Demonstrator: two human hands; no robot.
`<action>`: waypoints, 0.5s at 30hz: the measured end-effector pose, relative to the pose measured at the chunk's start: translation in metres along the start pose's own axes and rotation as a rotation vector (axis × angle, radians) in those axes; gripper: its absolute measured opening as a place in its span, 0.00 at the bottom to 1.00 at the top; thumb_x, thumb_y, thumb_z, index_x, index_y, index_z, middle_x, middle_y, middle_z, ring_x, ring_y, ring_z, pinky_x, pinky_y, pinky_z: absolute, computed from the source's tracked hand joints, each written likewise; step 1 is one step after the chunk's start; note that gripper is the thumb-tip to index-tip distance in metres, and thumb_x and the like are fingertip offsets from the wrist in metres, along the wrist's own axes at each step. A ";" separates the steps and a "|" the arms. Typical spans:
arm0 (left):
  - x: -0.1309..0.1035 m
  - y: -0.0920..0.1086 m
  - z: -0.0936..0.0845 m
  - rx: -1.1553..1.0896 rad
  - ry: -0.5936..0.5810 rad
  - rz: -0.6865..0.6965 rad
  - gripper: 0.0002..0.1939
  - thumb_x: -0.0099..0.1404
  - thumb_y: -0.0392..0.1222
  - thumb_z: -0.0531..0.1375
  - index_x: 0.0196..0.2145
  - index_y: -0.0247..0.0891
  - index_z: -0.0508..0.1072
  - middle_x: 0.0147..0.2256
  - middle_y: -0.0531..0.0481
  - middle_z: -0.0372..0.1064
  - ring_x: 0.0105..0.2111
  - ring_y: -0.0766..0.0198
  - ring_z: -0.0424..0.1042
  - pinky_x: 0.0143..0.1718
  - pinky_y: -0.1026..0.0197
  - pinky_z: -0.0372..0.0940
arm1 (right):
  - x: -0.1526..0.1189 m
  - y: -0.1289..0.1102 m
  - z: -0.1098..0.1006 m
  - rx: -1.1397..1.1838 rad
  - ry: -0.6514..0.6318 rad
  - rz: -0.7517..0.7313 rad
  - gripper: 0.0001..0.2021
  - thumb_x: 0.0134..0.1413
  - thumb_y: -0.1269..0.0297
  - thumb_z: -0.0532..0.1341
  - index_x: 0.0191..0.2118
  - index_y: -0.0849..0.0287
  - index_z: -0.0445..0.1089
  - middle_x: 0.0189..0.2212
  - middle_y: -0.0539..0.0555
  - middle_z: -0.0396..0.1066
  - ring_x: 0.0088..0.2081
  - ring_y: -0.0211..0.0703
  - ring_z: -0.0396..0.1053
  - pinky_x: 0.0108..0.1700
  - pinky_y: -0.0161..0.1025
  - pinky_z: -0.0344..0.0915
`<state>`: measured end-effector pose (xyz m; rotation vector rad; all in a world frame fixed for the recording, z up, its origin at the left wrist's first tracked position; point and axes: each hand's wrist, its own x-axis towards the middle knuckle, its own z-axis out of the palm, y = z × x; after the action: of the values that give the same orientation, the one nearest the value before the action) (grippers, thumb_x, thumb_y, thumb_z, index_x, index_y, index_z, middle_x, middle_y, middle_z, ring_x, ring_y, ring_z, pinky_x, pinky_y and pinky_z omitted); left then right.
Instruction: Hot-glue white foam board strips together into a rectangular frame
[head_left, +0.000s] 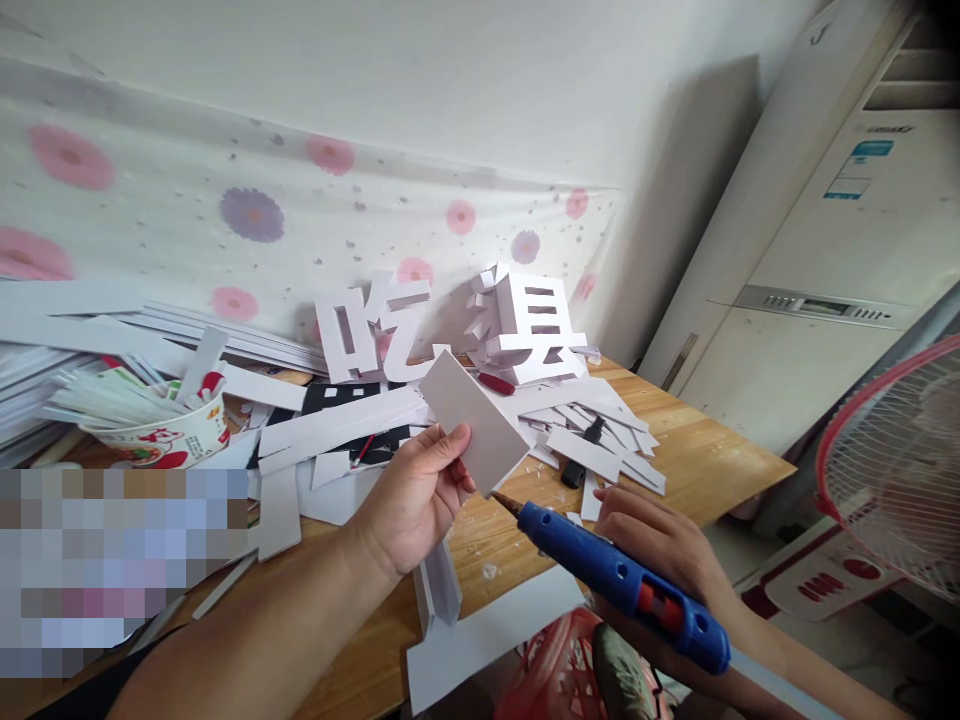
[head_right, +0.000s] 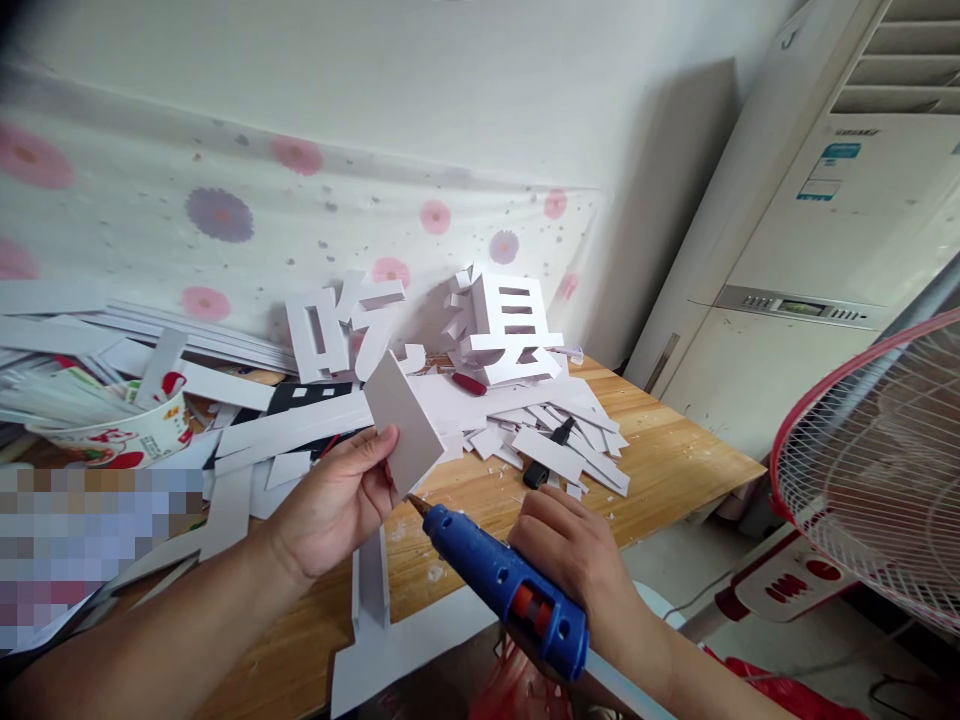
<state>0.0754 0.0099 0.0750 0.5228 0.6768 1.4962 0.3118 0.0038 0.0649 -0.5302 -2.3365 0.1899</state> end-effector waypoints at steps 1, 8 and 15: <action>0.000 0.000 0.000 0.000 0.001 0.002 0.08 0.57 0.33 0.66 0.37 0.32 0.76 0.27 0.52 0.69 0.22 0.73 0.63 0.21 0.72 0.63 | 0.000 0.000 -0.001 -0.004 0.001 -0.001 0.05 0.57 0.65 0.54 0.30 0.59 0.62 0.26 0.50 0.55 0.29 0.41 0.55 0.34 0.41 0.54; -0.001 0.002 0.002 0.004 0.012 -0.011 0.06 0.57 0.33 0.65 0.35 0.32 0.75 0.24 0.54 0.66 0.21 0.74 0.62 0.20 0.72 0.63 | 0.001 -0.001 -0.010 -0.007 0.000 0.017 0.04 0.56 0.68 0.55 0.30 0.59 0.59 0.26 0.50 0.55 0.29 0.42 0.55 0.32 0.40 0.52; -0.001 0.003 0.003 0.001 -0.015 -0.034 0.06 0.54 0.34 0.67 0.28 0.32 0.73 0.22 0.55 0.65 0.19 0.74 0.61 0.20 0.72 0.62 | 0.001 0.000 -0.012 0.001 0.038 0.019 0.04 0.54 0.70 0.56 0.29 0.59 0.58 0.25 0.49 0.54 0.29 0.41 0.54 0.40 0.46 0.58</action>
<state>0.0754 0.0090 0.0789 0.5203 0.6723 1.4590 0.3195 0.0039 0.0742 -0.5516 -2.2954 0.1884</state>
